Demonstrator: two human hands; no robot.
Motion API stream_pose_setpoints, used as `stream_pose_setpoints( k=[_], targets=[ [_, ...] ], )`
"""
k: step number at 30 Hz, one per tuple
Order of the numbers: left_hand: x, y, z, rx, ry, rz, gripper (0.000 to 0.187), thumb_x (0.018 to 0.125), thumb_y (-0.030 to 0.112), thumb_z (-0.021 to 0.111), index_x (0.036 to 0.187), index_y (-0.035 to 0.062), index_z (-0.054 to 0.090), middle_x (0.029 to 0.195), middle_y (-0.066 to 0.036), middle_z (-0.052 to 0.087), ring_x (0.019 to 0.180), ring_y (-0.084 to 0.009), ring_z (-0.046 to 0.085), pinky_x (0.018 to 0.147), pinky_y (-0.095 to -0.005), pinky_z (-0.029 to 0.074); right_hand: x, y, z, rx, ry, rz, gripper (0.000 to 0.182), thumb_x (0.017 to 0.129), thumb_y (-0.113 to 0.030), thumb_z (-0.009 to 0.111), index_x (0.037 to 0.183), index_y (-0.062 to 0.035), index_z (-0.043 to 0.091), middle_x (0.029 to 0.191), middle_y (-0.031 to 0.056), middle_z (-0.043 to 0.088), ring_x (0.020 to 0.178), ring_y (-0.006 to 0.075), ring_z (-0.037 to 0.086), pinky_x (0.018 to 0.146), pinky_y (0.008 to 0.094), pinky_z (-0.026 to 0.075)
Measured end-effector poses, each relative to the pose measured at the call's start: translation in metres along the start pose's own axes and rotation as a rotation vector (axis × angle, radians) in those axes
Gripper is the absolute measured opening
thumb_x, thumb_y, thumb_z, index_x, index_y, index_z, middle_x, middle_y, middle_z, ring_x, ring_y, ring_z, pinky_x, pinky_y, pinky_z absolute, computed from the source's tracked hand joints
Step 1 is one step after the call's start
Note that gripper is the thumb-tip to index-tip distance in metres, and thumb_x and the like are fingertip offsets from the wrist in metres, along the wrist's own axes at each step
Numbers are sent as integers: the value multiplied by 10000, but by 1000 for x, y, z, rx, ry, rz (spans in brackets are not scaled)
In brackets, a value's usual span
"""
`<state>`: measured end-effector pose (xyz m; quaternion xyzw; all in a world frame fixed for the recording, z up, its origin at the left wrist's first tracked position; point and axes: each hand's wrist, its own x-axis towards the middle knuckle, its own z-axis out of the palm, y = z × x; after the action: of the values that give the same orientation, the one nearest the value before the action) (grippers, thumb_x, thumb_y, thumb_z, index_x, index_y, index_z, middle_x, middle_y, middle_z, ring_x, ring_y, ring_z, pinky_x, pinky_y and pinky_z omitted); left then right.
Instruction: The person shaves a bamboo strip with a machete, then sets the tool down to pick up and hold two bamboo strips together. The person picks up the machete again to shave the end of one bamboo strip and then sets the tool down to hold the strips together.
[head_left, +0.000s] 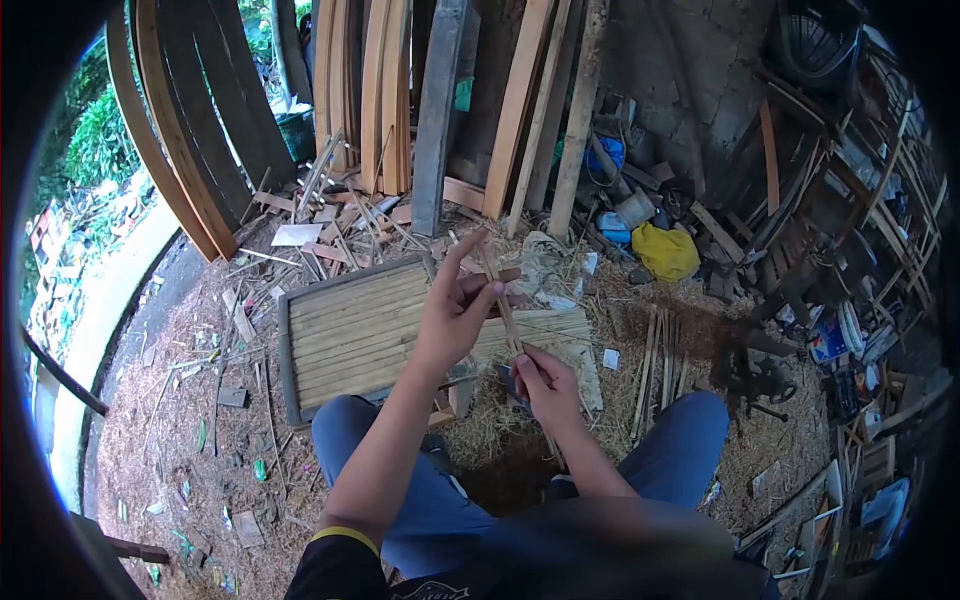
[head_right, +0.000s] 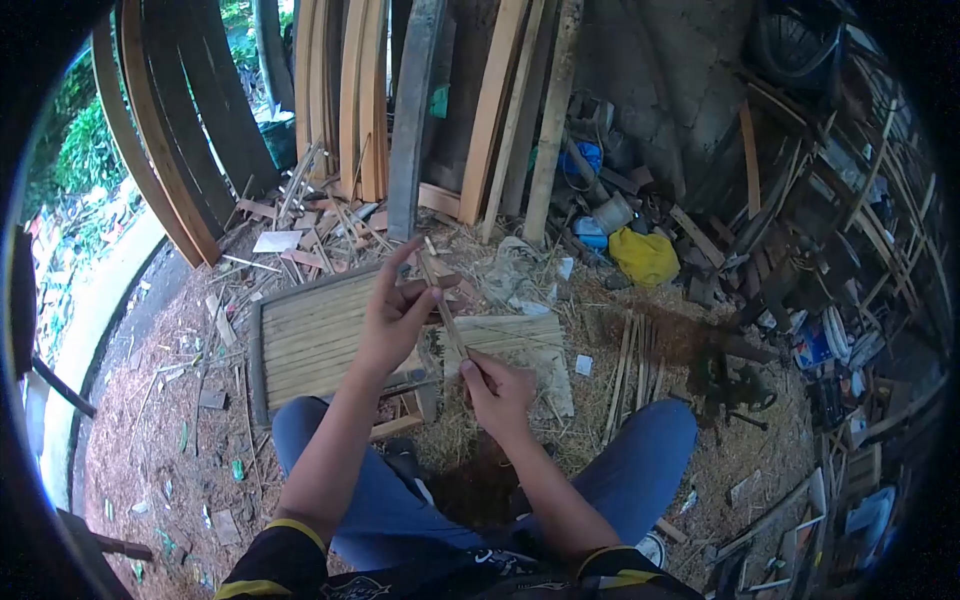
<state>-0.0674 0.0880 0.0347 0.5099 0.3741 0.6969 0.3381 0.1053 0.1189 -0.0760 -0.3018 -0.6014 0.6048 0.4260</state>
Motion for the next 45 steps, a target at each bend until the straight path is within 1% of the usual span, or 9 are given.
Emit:
stream_pose_setpoints(
  k=[6,9,25,31,34,37,40,41,45],
  targets=[
    [1,-4,0,-22,23,-38,539,1009,-56,517,1471,115,299,1135,-229,710,976,-248,729,849,-364,604,0,-2,-3,15,-40,36,287,1027,-141,601,1274,-9,668,776,-14,645,590,42,529,541,214,431],
    [0,-3,1,-47,51,-69,506,1023,-53,498,1466,90,300,1136,-246,707,1019,-259,719,894,-371,598,-1,-6,-1,18,-44,58,293,1033,-150,595,1283,-14,661,782,-16,645,589,41,527,536,213,427],
    [-4,-2,-2,-59,134,-83,549,1018,-24,537,1513,109,339,1058,-179,731,971,-244,730,845,-376,613,1,-11,1,35,-64,76,279,1044,-158,576,1263,0,646,815,14,643,599,52,543,529,216,426],
    [-7,-6,-4,-50,168,-64,591,1007,-10,564,1530,137,331,1024,-139,735,949,-250,739,802,-385,621,3,-16,1,-72,-93,5,296,1038,-157,586,1273,16,637,841,4,656,739,58,584,662,213,463],
    [-6,-3,-5,-70,179,-33,593,1005,-8,570,1529,140,335,1022,-131,733,936,-245,740,796,-381,619,4,-28,0,-171,-114,18,327,1037,-162,586,1306,22,613,932,18,678,860,70,597,759,219,481],
    [-3,-3,-13,-53,249,-2,586,1003,8,581,1523,140,343,1025,-128,730,929,-236,736,818,-392,628,12,-26,-6,-235,-53,-157,386,1011,-240,629,1344,-43,614,1037,76,694,934,125,641,816,287,516],
    [1,-1,-29,-66,330,38,586,1002,31,597,1519,143,344,1049,-149,725,939,-248,735,839,-398,632,19,-44,-29,-361,-64,-104,402,1001,-246,635,1363,-74,607,1090,85,682,993,157,638,874,320,510],
    [3,-1,-36,-86,351,72,580,1004,36,598,1516,135,344,1057,-160,729,946,-253,738,839,-397,629,25,-45,-40,-410,-93,-110,376,1031,-192,587,1387,-73,584,1126,45,689,1024,113,598,950,290,467],
    [3,7,-61,-139,453,190,576,1008,54,603,1515,140,342,1079,-172,726,947,-266,739,839,-411,632,40,-56,-77,-480,-102,-99,373,1037,-210,582,1383,-73,587,1166,54,688,1064,135,606,958,298,470]
  ],
)
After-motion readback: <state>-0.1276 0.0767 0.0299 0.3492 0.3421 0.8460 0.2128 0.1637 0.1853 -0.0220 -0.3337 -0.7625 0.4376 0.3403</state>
